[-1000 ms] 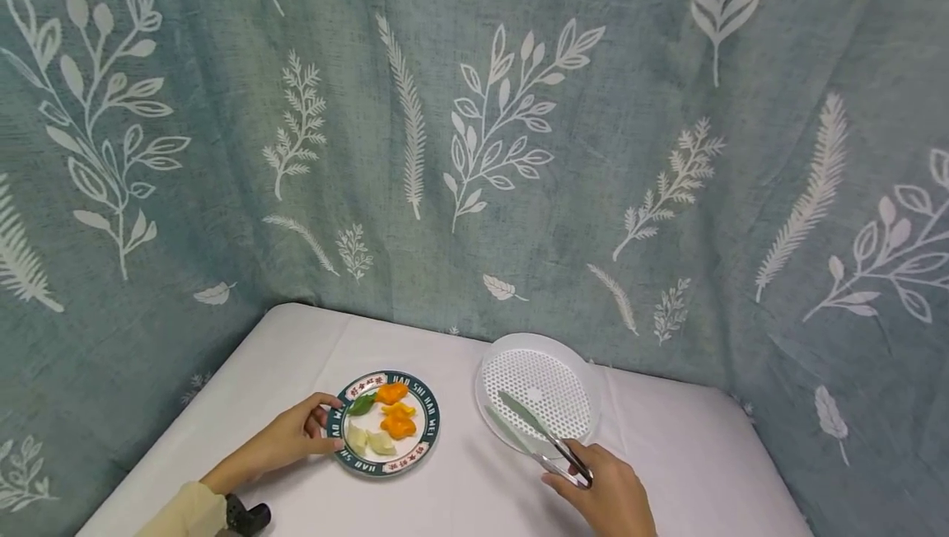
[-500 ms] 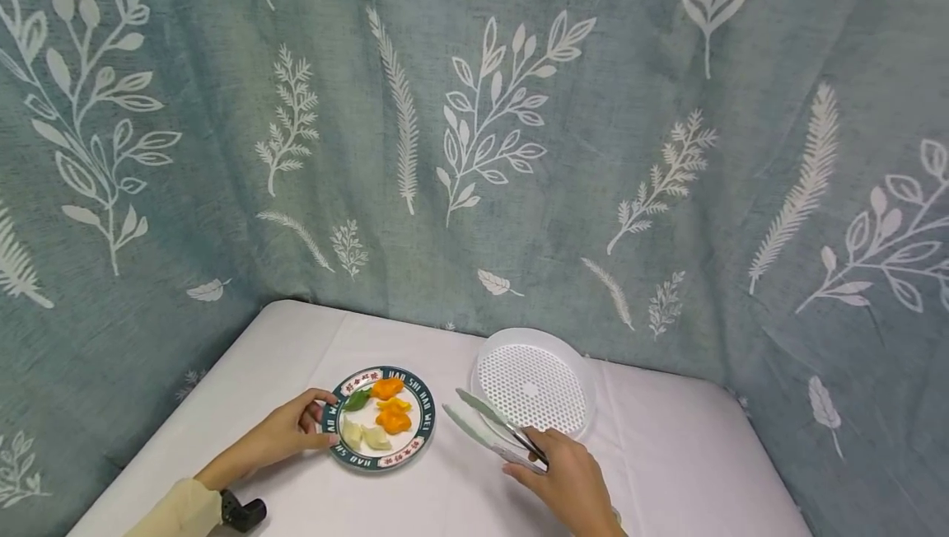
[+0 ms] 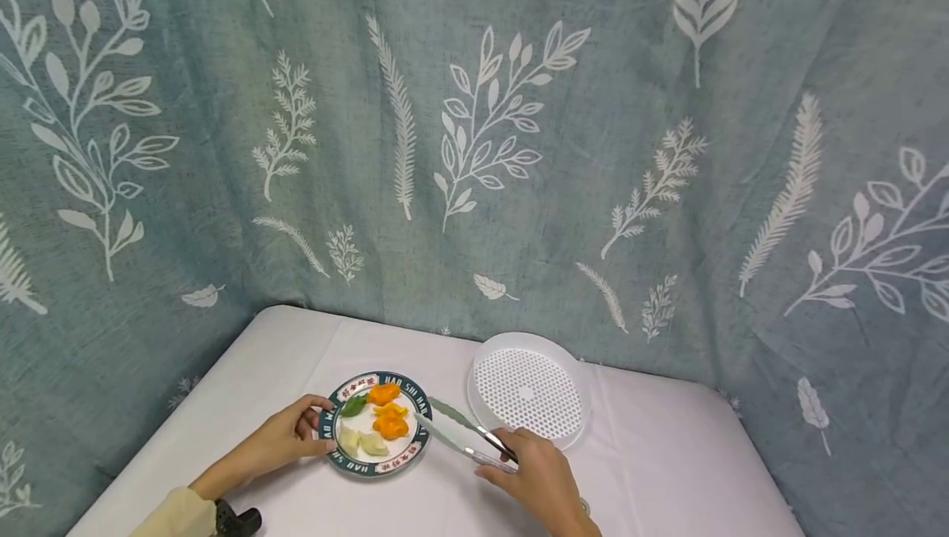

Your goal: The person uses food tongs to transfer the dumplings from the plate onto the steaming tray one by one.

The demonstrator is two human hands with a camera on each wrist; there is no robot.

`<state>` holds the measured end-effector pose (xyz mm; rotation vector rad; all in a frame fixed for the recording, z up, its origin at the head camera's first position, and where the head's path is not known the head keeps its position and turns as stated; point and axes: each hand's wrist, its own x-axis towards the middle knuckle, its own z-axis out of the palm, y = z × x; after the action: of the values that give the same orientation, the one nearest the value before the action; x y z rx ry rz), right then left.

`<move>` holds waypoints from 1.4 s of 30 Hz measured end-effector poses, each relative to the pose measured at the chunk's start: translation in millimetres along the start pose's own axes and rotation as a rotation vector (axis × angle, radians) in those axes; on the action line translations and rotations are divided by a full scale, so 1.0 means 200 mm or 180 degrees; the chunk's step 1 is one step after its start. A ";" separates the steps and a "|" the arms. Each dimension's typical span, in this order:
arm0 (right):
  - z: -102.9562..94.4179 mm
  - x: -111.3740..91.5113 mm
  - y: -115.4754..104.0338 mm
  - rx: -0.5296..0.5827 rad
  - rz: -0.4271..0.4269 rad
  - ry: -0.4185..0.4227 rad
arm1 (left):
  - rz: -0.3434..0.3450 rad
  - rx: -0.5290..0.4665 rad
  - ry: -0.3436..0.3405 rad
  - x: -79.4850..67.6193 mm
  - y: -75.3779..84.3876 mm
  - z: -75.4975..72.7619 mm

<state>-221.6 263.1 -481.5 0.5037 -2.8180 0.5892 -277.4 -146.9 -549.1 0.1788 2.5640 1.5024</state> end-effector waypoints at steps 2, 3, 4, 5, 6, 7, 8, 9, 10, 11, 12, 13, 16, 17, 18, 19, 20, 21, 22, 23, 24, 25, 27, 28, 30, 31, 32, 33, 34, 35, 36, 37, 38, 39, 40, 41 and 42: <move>0.01 0.00 -0.01 -0.0014 -0.0095 -0.0006 | 0.0025 0.0016 0.0003 0.00 0.01 0.00; 0.02 0.01 -0.02 -0.0030 -0.0151 -0.0008 | 0.0042 0.0036 0.0012 0.00 0.01 0.00; 0.02 0.01 -0.02 -0.0049 -0.0221 -0.0009 | 0.0038 0.0047 0.0018 0.00 0.01 0.00; 0.03 0.01 -0.02 -0.0056 -0.0286 -0.0023 | 0.0019 0.0050 0.0027 0.00 0.01 0.00; 0.04 0.01 -0.03 -0.0072 -0.0351 -0.0038 | 0.0001 0.0062 0.0037 0.00 0.02 0.00; 0.04 0.02 -0.03 -0.0089 -0.0405 -0.0060 | -0.0022 0.0066 0.0053 0.00 0.02 0.00; 0.05 0.02 -0.04 -0.0100 -0.0440 -0.0081 | -0.0046 0.0066 0.0066 -0.01 0.02 0.00; 0.06 0.02 -0.04 -0.0102 -0.0468 -0.0090 | -0.0068 0.0068 0.0079 -0.01 0.02 0.00; 0.06 0.02 -0.05 -0.0099 -0.0471 -0.0106 | -0.0087 0.0062 0.0083 -0.01 0.02 0.01; 0.07 0.02 -0.05 -0.0101 -0.0463 -0.0121 | -0.0093 0.0060 0.0086 -0.01 0.02 0.01; 0.07 0.02 -0.06 -0.0110 -0.0453 -0.0133 | -0.0091 0.0063 0.0085 -0.02 0.02 0.01; 0.08 0.03 -0.06 -0.0109 -0.0433 -0.0151 | -0.0095 0.0068 0.0087 -0.02 0.02 0.01; 0.09 0.03 -0.07 -0.0094 -0.0376 -0.0201 | -0.0102 0.0098 0.0090 -0.01 0.01 0.01; 0.09 0.03 -0.07 -0.0100 -0.0370 -0.0204 | -0.0111 0.0108 0.0094 -0.01 0.01 0.01; 0.10 0.04 -0.07 -0.0099 -0.0369 -0.0209 | -0.0123 0.0117 0.0101 -0.01 0.00 0.01; 0.10 0.04 -0.08 -0.0093 -0.0379 -0.0200 | -0.0126 0.0127 0.0111 -0.01 0.00 0.01; 0.11 0.04 -0.08 -0.0104 -0.0405 -0.0184 | -0.0131 0.0131 0.0120 -0.01 0.00 0.01; 0.11 0.05 -0.08 -0.0121 -0.0434 -0.0167 | -0.0136 0.0135 0.0130 -0.01 0.01 0.01; 0.12 0.05 -0.08 -0.0141 -0.0472 -0.0149 | -0.0138 0.0140 0.0141 -0.01 0.01 0.01; 0.12 0.06 -0.08 -0.0149 -0.0508 -0.0139 | -0.0135 0.0143 0.0148 -0.01 0.01 0.02; 0.12 0.06 -0.08 -0.0155 -0.0533 -0.0141 | -0.0130 0.0136 0.0154 -0.02 0.01 0.02; 0.13 0.07 -0.08 -0.0173 -0.0550 -0.0146 | -0.0124 0.0129 0.0159 -0.01 0.01 0.02; 0.13 0.07 -0.08 -0.0191 -0.0545 -0.0188 | -0.0112 0.0114 0.0160 -0.01 0.02 0.02; 0.13 0.08 -0.09 -0.0205 -0.0540 -0.0211 | -0.0103 0.0104 0.0154 -0.02 0.02 0.02; 0.13 0.08 -0.10 -0.0235 -0.0523 -0.0255 | -0.0070 0.0083 0.0126 -0.02 0.02 0.02; 0.13 0.09 -0.10 -0.0258 -0.0526 -0.0259 | -0.0059 0.0077 0.0119 -0.02 0.02 0.02; 0.13 0.09 -0.11 -0.0285 -0.0538 -0.0257 | -0.0049 0.0069 0.0111 -0.02 0.02 0.02; 0.13 0.09 -0.11 -0.0319 -0.0558 -0.0246 | -0.0043 0.0059 0.0103 -0.02 0.02 0.02; 0.14 0.10 -0.11 -0.0356 -0.0582 -0.0231 | -0.0039 0.0053 0.0096 -0.02 0.03 0.01; 0.14 0.10 -0.11 -0.0387 -0.0608 -0.0210 | -0.0035 0.0047 0.0095 -0.02 0.03 0.01; 0.14 0.10 -0.12 -0.0410 -0.0638 -0.0184 | -0.0035 0.0050 0.0092 -0.02 0.03 0.01; 0.14 0.10 -0.12 -0.0425 -0.0662 -0.0165 | -0.0046 0.0046 0.0094 -0.02 0.03 0.01; 0.14 0.10 -0.12 -0.0449 -0.0690 -0.0146 | -0.0049 0.0046 0.0091 -0.02 0.03 0.01; 0.14 0.11 -0.12 -0.0460 -0.0712 -0.0130 | -0.0034 0.0060 0.0091 -0.02 0.03 0.01; 0.15 0.11 -0.12 -0.0464 -0.0732 -0.0119 | -0.0040 0.0060 0.0087 -0.02 0.03 0.01; 0.15 0.11 -0.12 -0.0468 -0.0740 -0.0110 | -0.0040 0.0063 0.0086 -0.02 0.03 0.01; 0.15 0.11 -0.12 -0.0471 -0.0744 -0.0106 | -0.0043 0.0065 0.0084 -0.02 0.03 0.01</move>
<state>-237.8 222.7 -494.0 0.8043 -2.7506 0.3262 -273.1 -143.6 -545.0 0.1450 2.5967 1.4841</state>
